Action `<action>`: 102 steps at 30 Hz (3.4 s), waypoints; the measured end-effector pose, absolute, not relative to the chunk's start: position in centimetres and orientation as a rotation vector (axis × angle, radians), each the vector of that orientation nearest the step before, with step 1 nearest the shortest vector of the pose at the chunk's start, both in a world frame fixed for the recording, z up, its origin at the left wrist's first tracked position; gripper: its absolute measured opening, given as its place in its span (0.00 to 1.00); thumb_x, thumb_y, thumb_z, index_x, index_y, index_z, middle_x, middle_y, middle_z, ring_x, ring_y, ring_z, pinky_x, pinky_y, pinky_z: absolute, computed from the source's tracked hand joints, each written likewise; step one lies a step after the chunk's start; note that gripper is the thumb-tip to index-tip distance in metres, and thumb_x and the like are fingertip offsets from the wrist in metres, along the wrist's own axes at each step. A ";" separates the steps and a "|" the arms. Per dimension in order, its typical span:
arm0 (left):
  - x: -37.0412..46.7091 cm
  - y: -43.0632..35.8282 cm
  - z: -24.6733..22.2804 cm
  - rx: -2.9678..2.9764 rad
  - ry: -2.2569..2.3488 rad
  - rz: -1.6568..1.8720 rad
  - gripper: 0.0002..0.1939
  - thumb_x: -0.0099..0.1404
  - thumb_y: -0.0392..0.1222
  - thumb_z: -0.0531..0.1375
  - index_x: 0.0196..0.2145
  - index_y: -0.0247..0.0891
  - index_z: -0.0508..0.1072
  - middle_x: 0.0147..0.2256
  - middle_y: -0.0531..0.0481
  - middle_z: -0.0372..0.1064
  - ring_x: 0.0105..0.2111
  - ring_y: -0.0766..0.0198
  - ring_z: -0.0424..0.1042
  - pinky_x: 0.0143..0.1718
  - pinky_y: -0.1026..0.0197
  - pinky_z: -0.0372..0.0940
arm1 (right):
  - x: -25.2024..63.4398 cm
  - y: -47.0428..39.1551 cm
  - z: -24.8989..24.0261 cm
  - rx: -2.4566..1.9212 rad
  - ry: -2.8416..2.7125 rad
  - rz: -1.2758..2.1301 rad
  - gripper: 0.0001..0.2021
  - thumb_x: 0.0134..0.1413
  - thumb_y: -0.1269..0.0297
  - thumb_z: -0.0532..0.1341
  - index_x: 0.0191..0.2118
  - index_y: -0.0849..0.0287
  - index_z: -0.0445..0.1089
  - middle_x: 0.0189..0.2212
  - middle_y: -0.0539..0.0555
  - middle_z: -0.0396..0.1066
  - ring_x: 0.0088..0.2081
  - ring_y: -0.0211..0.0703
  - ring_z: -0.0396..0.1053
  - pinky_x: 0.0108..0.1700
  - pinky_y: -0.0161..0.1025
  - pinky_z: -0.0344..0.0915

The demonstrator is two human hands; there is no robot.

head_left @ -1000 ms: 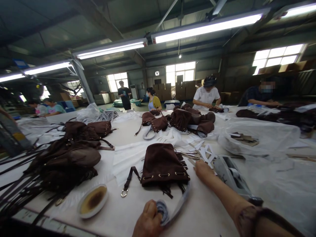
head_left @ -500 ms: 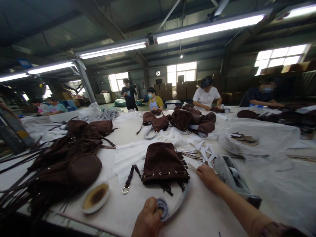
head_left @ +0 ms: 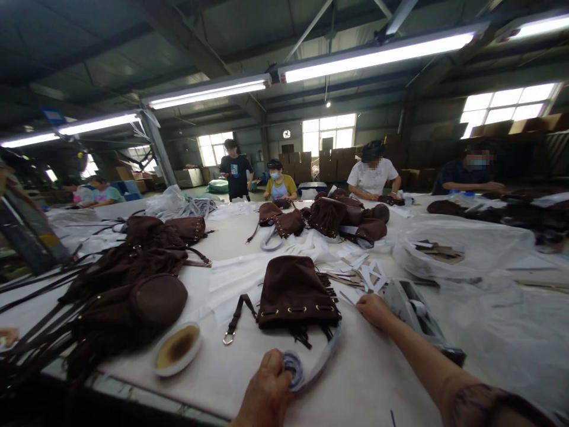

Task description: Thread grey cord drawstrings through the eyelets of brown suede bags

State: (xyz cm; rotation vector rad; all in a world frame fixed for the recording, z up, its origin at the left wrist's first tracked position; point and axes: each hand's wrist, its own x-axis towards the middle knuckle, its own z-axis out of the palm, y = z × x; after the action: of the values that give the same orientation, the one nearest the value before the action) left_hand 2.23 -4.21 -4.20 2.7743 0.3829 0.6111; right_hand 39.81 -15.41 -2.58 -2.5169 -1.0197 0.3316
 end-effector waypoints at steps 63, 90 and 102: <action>4.4 -5.9 3.8 0.849 0.621 0.284 0.16 0.60 0.47 0.64 0.41 0.31 0.75 0.36 0.42 0.72 0.33 0.60 0.70 0.36 0.53 0.68 | 32.4 -18.8 -0.4 -1.961 -0.851 0.525 0.12 0.52 0.53 0.58 0.28 0.56 0.64 0.26 0.54 0.75 0.29 0.43 0.71 0.31 0.36 0.63; 4.7 -6.9 2.1 0.808 0.484 0.353 0.16 0.62 0.48 0.66 0.39 0.29 0.76 0.35 0.42 0.73 0.32 0.62 0.71 0.39 0.54 0.67 | 17.0 -18.9 3.2 -1.928 -1.261 0.483 0.14 0.58 0.61 0.52 0.21 0.55 0.61 0.18 0.50 0.68 0.21 0.38 0.65 0.24 0.34 0.54; 4.5 -7.3 2.5 0.974 0.486 0.345 0.18 0.61 0.49 0.67 0.39 0.29 0.76 0.33 0.42 0.72 0.30 0.65 0.70 0.37 0.58 0.67 | 18.6 -18.8 4.4 -1.999 -1.500 0.444 0.12 0.56 0.66 0.54 0.24 0.57 0.70 0.24 0.53 0.74 0.27 0.40 0.68 0.30 0.35 0.53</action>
State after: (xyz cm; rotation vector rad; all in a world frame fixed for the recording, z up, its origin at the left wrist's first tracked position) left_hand 4.47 -7.32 2.55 0.9744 0.4858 0.3451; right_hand 18.58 -18.82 4.43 -1.9989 -1.4997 0.4443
